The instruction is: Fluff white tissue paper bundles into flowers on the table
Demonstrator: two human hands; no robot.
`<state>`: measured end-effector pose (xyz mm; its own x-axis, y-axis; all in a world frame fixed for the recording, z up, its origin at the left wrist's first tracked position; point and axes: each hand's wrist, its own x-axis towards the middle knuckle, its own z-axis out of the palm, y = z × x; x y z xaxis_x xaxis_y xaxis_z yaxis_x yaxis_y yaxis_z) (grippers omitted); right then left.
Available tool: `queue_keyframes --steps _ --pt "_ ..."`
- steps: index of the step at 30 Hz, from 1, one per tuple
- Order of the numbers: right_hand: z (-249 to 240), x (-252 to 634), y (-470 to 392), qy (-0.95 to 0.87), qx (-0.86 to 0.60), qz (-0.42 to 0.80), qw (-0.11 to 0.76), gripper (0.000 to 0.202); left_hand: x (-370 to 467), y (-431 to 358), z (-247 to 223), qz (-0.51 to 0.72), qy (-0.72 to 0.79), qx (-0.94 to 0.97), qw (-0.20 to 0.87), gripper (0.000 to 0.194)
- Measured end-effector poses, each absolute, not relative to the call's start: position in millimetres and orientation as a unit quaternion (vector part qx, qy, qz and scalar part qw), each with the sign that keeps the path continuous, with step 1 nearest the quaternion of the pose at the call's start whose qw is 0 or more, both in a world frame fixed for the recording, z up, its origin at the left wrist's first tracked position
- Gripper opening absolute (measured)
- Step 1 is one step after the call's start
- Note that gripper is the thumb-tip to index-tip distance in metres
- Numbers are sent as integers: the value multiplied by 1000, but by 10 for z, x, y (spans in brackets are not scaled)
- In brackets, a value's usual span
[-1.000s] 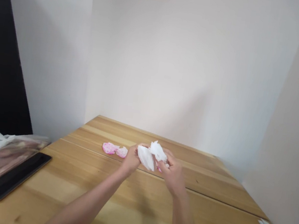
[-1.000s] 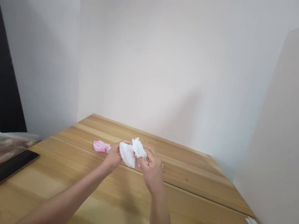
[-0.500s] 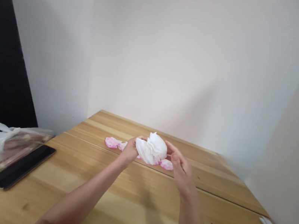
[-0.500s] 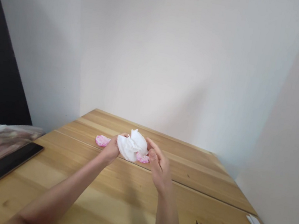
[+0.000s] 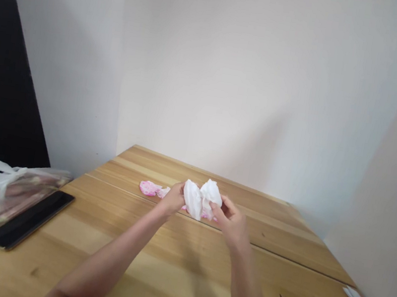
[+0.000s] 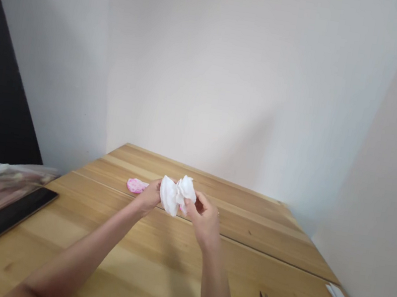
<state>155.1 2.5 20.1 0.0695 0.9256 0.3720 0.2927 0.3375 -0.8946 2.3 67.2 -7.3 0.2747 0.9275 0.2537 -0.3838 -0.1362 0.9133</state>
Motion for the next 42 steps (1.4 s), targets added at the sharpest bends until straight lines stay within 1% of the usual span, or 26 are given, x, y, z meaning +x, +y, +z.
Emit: queue_keyframes --steps 4,7,10,13,17,18,21,23,25,29,36,42 --pt "54 1506 171 -548 -502 306 595 34 17 690 -76 596 237 433 633 38" --pt "-29 1490 252 -534 -502 291 615 36 12 651 -46 578 194 430 666 44" --pt "-39 1444 276 -533 -502 271 625 37 2 573 2 559 166 466 666 51" --pt "32 1395 253 -562 -487 261 616 39 -31 521 54 547 158 530 628 63" --pt "196 1391 186 -643 -457 241 565 40 -58 552 147 553 196 580 565 85" --pt "235 1399 171 -650 -448 242 564 40 -52 569 177 560 209 587 546 89" --pt "317 1415 145 -636 -417 259 596 43 -11 609 272 587 225 606 487 97" --pt "343 1416 144 -630 -404 264 609 45 19 620 318 599 225 618 456 95" --pt "354 1415 150 -631 -401 258 612 45 37 627 335 611 229 622 433 88" --pt "351 1426 159 -630 -416 218 618 45 39 658 291 623 231 616 423 76" --pt "337 1481 187 -622 -449 188 613 45 50 710 209 593 232 587 500 71" --pt "334 1517 186 -611 -478 206 597 46 70 734 172 593 218 554 542 68"
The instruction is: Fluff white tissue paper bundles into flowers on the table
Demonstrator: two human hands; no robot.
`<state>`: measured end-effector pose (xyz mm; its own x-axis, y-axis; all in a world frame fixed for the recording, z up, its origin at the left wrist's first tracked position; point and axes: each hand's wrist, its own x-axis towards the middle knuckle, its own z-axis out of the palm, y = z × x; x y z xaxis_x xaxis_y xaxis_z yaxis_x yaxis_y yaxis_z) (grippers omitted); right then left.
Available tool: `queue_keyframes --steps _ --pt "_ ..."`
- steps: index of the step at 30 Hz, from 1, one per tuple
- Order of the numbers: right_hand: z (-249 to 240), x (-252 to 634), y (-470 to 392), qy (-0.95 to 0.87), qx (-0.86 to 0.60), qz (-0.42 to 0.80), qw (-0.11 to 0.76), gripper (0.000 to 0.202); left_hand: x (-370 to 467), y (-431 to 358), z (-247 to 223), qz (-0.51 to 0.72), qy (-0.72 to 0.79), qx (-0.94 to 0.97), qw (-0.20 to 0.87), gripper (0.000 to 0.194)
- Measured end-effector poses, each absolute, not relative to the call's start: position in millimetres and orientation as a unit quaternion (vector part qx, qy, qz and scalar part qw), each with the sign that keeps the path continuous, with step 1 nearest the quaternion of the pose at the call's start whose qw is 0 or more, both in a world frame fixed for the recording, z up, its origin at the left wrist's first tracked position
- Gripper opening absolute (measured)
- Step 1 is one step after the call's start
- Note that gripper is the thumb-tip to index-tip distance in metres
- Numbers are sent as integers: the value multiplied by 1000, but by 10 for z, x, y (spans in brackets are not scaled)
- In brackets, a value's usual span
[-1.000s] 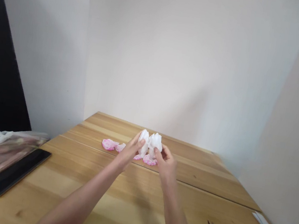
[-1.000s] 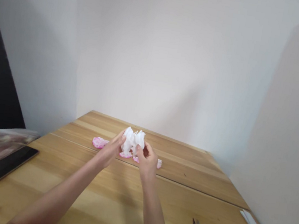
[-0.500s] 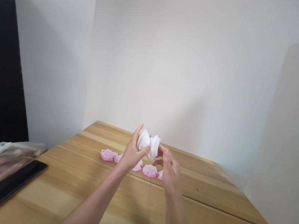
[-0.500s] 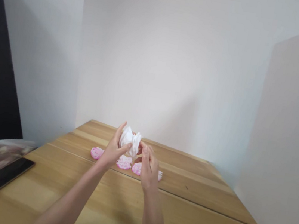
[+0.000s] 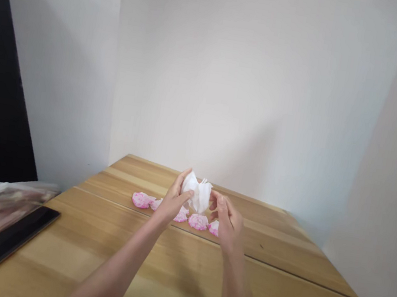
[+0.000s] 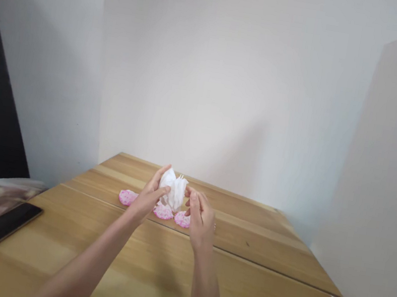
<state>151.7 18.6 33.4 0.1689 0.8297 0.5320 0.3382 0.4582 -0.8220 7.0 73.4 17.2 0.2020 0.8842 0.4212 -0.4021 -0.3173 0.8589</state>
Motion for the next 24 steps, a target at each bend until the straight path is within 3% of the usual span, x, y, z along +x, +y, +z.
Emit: queue_keyframes --steps 14,20,24 --pt "233 1481 268 -591 -509 168 603 31 78 679 178 556 191 557 587 63" --pt "252 1379 208 -605 -518 165 582 30 85 652 201 543 209 578 572 87" --pt "240 1389 207 -610 -517 170 577 30 104 672 199 548 213 566 577 85"
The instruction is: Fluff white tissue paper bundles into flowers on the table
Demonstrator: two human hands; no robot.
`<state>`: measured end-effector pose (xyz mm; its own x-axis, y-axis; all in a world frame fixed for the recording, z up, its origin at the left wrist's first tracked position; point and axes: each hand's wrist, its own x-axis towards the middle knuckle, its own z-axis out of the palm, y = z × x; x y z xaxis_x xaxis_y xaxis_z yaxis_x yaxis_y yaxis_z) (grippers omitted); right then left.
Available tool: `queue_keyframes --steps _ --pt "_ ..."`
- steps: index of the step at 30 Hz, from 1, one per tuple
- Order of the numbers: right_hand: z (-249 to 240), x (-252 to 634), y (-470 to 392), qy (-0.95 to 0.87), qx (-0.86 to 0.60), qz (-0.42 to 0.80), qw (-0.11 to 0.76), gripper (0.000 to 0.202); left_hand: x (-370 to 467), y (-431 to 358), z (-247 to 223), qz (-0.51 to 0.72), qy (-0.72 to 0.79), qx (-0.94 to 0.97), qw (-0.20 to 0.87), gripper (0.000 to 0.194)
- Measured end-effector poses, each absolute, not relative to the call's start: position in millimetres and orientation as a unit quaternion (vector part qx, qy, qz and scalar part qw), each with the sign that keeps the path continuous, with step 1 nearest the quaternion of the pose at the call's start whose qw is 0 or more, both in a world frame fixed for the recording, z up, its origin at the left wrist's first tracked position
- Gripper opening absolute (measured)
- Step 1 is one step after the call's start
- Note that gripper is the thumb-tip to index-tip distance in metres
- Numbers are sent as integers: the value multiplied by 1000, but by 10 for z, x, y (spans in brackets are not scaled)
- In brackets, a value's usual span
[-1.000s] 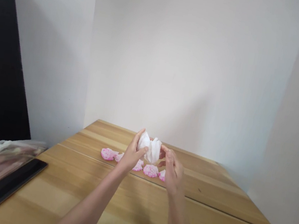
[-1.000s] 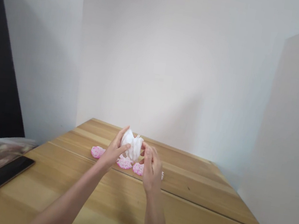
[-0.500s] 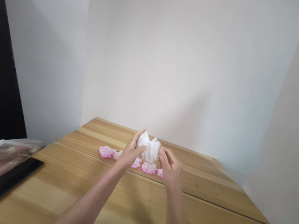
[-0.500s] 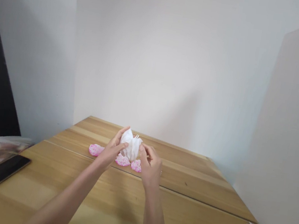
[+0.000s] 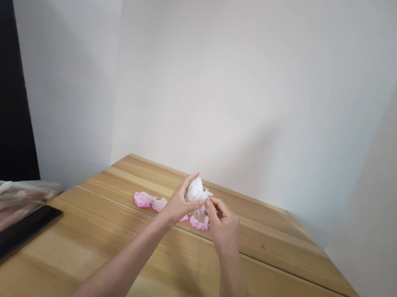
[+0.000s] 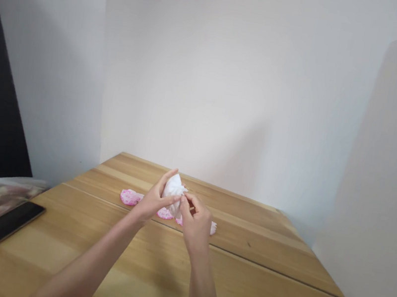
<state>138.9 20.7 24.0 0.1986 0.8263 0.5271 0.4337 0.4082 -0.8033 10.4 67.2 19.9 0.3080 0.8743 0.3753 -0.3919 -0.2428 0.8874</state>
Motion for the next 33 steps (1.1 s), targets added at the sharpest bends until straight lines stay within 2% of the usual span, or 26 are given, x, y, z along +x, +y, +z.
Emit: queue_keyframes --steps 12,23,26,30,33 --pt "242 1522 251 -582 -534 159 592 36 78 695 197 565 185 487 640 69" --pt "276 1507 220 -601 -529 173 574 39 98 681 168 559 208 514 617 59" --pt "252 1501 234 -597 -529 177 577 35 101 670 164 548 204 556 591 65" --pt "225 1491 248 -606 -533 143 574 28 105 672 161 535 205 620 536 86" --pt "201 1492 258 -623 -532 121 560 27 116 675 153 526 228 637 515 91"
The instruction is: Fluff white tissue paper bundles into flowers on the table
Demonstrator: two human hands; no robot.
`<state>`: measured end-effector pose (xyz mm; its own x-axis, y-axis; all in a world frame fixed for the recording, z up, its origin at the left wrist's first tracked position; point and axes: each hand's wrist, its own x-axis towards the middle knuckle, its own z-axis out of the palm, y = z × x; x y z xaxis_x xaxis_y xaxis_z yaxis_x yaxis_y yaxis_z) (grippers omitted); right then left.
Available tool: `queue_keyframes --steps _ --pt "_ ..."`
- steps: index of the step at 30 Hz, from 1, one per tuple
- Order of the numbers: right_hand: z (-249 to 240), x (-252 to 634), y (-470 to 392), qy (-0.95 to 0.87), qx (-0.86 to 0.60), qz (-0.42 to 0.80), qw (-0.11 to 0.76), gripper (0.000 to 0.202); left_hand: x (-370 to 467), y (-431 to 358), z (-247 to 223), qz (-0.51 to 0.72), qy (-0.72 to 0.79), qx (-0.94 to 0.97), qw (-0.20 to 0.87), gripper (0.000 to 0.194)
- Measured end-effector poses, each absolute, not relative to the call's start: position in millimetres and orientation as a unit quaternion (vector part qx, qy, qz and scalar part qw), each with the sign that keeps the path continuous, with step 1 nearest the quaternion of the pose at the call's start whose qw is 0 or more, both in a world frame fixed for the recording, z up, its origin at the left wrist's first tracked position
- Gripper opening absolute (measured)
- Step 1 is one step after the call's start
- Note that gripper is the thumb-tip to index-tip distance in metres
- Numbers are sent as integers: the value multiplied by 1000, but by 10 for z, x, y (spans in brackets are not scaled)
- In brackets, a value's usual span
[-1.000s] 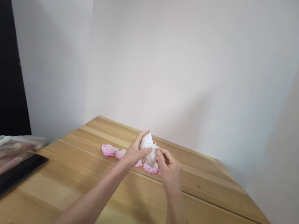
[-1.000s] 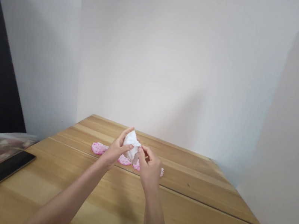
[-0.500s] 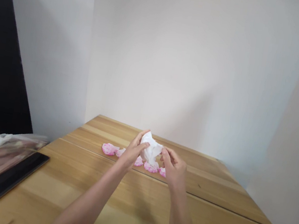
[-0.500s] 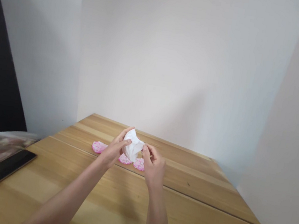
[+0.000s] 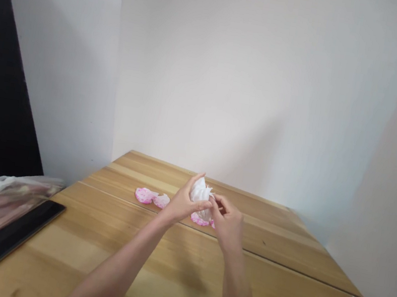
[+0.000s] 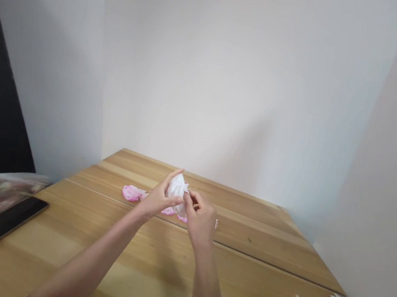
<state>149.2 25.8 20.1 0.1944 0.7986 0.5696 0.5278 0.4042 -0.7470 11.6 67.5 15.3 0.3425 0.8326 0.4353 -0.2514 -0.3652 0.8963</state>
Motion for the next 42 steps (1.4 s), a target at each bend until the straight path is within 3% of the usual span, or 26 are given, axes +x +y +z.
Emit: queue_keyframes --steps 8,18,25,36,42 --pt "160 1486 272 -643 -529 115 542 30 136 709 130 558 265 629 472 70" --pt "165 1476 290 -642 -531 99 545 35 118 701 150 545 239 616 517 59" --pt "145 1476 300 -634 -566 84 520 31 115 655 174 533 261 636 493 70" --pt "158 1490 277 -657 -548 44 515 37 122 772 127 585 287 579 491 62" --pt "46 1809 465 -661 -601 32 449 34 13 769 196 637 296 525 480 57"
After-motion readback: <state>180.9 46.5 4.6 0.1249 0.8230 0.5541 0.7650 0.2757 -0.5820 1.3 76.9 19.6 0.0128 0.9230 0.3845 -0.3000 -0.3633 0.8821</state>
